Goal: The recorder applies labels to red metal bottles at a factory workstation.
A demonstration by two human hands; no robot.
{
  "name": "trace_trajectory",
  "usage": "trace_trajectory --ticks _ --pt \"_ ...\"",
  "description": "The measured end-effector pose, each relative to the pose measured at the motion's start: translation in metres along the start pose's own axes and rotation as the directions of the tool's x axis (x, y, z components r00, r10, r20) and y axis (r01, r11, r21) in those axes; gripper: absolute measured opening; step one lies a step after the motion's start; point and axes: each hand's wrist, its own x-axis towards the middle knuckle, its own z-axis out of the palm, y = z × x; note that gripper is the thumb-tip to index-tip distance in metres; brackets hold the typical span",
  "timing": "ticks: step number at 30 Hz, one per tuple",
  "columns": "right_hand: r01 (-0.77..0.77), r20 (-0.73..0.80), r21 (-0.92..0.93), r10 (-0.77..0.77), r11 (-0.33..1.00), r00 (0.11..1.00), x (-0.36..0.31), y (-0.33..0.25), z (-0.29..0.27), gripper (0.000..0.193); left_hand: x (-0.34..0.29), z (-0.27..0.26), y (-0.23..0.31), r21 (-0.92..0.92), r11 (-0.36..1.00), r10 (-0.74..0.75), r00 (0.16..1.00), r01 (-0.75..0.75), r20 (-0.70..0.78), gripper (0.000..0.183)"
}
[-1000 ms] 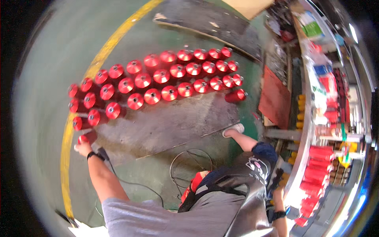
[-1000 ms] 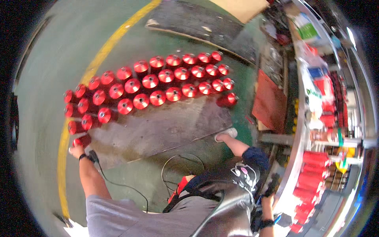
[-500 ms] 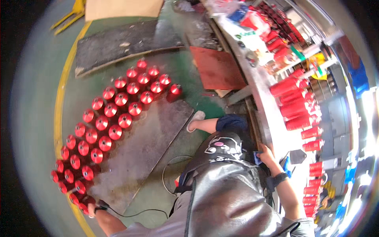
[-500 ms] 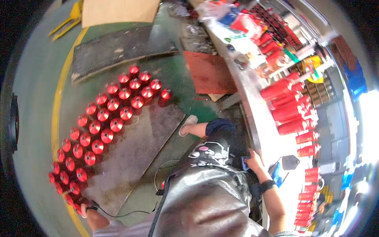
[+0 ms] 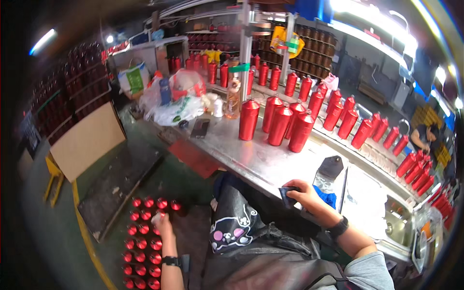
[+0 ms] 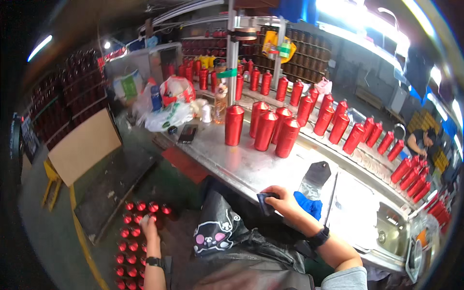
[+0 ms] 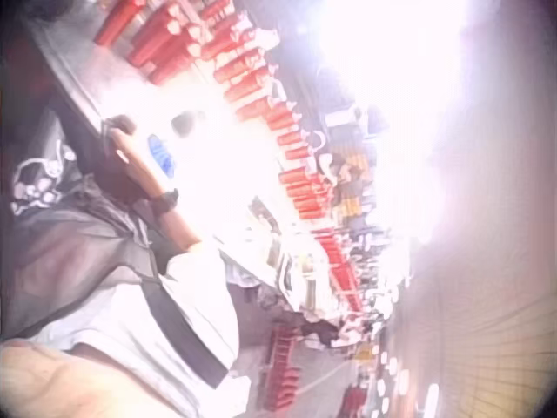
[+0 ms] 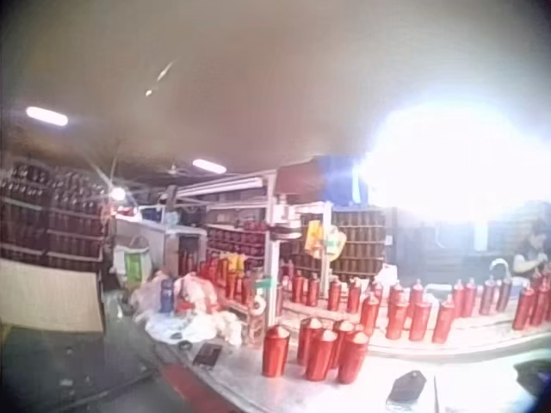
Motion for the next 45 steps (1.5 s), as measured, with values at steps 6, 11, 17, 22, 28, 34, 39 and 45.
trace_trajectory --ticks 6,11,17,22,28,34,39,45 --pt "0.001 -0.123 0.334 0.042 0.942 0.991 -0.031 0.037 -0.053 0.019 0.048 0.186 0.273 -0.525 0.851 0.243 0.897 -0.015 0.369 0.039" --pt "0.023 -0.245 0.314 0.058 0.949 0.968 -0.043 0.051 -0.078 0.019 0.094 0.311 0.411 -0.129 0.873 0.485 0.817 -0.47 0.313 0.1" --pt "-0.008 -0.351 0.348 0.139 0.937 0.926 -0.036 0.063 -0.095 0.018 0.143 0.416 0.386 0.02 0.77 0.614 0.748 -0.638 0.25 0.096" --pt "-0.002 -0.376 0.458 0.195 0.889 0.906 -0.027 0.072 -0.113 0.017 0.138 0.39 0.379 -0.092 0.806 0.59 0.781 -0.585 0.207 0.075" --pt "0.019 -0.315 -0.021 -0.025 1.0 0.949 0.005 0.082 -0.118 0.045 0.038 0.328 0.419 -0.57 0.792 0.34 0.618 0.218 0.709 0.06" --pt "0.436 -0.18 -0.279 -0.492 0.856 0.852 -0.005 0.059 -0.102 0.109 -0.09 0.353 0.436 0.036 0.453 -0.022 -0.029 0.891 0.999 0.052" --pt "0.207 -0.372 -0.353 -0.34 0.913 0.864 -0.053 0.089 -0.097 0.111 -0.169 0.383 0.441 0.152 0.733 -0.058 -0.163 0.663 0.985 0.069" --pt "0.132 -0.448 -0.38 -0.307 0.916 0.84 -0.064 0.098 -0.102 0.108 -0.188 0.403 0.446 0.209 0.767 -0.066 -0.25 0.607 0.966 0.07"
